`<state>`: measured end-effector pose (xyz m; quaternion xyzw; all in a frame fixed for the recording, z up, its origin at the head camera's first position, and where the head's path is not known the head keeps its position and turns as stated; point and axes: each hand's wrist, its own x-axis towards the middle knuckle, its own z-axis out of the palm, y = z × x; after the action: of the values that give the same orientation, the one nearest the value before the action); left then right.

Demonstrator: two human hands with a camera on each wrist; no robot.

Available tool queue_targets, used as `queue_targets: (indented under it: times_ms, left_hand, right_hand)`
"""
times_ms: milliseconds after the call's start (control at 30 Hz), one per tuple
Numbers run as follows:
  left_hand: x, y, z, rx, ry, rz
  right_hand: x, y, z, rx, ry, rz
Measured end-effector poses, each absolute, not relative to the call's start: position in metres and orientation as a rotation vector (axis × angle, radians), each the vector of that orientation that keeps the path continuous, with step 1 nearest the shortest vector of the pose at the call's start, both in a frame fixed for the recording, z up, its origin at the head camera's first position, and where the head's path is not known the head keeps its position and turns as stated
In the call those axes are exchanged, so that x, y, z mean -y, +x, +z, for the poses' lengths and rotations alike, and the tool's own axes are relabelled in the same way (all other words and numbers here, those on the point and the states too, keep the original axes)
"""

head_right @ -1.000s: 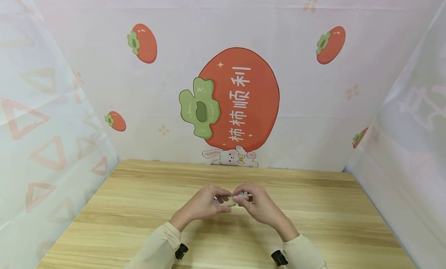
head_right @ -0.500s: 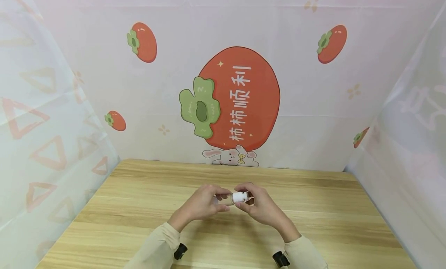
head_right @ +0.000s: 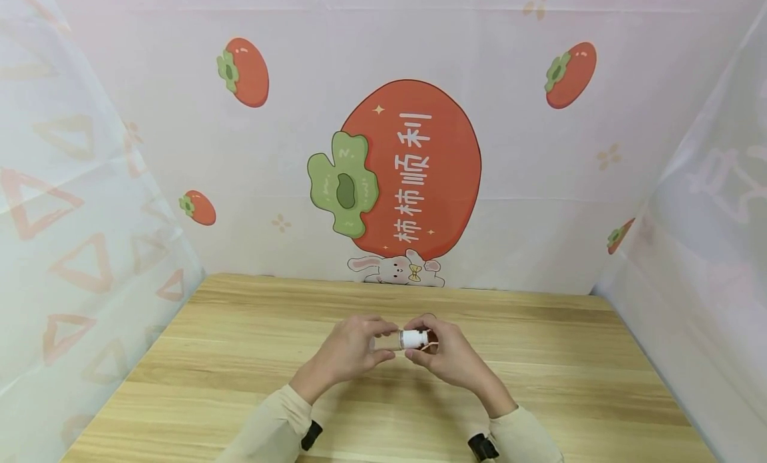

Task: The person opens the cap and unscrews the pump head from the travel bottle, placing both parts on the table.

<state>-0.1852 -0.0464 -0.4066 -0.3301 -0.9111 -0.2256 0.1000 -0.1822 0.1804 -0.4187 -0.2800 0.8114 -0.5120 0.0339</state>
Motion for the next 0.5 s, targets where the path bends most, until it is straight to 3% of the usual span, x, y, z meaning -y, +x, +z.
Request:
queue_targets:
  times_ms: [500]
  left_hand:
    - [0.0514, -0.1932, -0.4082, 2.843, -0.965, -1.243]
  right_hand:
    - [-0.1791, -0.1772, -0.4172, -2.479, -0.96, -1.736]
